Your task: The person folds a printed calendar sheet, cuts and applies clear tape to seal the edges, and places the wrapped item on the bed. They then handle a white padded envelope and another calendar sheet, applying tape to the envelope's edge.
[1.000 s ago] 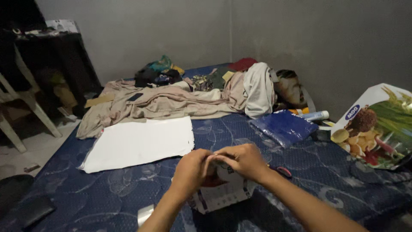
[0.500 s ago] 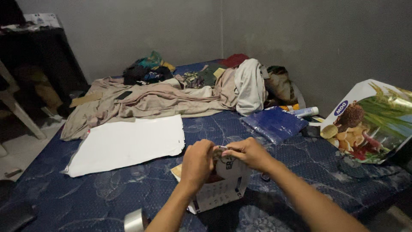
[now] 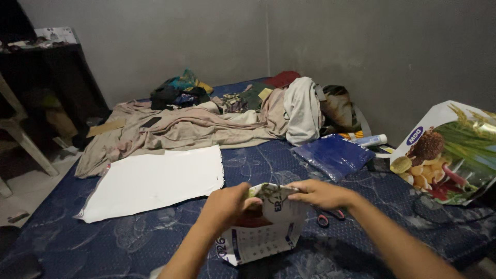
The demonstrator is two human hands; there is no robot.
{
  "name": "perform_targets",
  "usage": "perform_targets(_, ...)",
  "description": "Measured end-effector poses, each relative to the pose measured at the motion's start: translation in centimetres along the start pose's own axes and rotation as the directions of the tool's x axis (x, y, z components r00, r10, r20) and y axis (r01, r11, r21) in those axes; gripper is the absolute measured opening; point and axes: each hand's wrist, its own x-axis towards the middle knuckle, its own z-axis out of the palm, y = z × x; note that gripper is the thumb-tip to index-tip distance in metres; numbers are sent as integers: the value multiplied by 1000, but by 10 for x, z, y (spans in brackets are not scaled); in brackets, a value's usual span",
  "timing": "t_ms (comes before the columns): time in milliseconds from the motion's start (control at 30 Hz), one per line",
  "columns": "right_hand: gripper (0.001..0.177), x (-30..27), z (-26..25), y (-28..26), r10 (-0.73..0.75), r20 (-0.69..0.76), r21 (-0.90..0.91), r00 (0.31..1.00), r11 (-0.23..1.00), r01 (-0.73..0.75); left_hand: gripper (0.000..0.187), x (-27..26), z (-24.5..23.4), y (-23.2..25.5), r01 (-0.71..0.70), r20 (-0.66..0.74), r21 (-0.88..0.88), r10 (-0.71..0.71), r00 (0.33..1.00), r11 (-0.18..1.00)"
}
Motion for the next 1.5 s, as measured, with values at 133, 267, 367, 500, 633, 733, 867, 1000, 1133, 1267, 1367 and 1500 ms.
perform_targets(133,37,4,-2,25,31,-117,70,993,997,-23,53,-7,-9,-20,35,54,-74,-31,998,997)
perform_targets(267,29,15,17,64,-8,-377,60,926,998,33,44,-13,2,-44,10,-27,-169,-14,1000,986)
perform_targets(367,25,31,21,84,-131,-393,121,910,974,192,28,-11,17,-51,-21,-175,-9,19,984,1000)
perform_targets(500,22,38,7,84,-31,-409,82,912,994,71,32,2,12,-48,14,-177,-68,-26,984,998)
perform_targets(633,22,44,-15,46,-126,-471,114,873,973,202,25,12,-31,-46,204,-88,-488,-281,956,849)
perform_targets(733,24,45,-33,9,-123,-533,220,837,935,277,39,7,-68,-53,162,-25,-670,-240,970,724)
perform_targets(867,24,43,-46,-34,-11,-612,408,790,852,327,64,-7,-90,-64,90,-20,-828,-189,982,554)
perform_targets(1000,25,45,-41,-54,-57,-643,472,764,756,454,73,-17,-90,-68,-10,-82,-874,-127,989,486)
perform_targets(1133,29,45,-39,-62,-93,-674,467,733,715,520,64,-23,-78,-68,29,-41,-887,-142,989,460)
perform_targets(1267,35,36,-36,-77,-78,-654,546,752,640,541,39,-22,-53,-68,-7,-137,-849,-207,969,528)
perform_targets(1367,42,24,-31,-91,37,-665,437,746,829,349,31,-18,-36,-68,40,-173,-890,-418,892,454)
perform_targets(1500,63,22,-29,-99,-220,-698,221,681,839,498,31,-14,-30,-68,-84,-203,-947,-378,903,309)
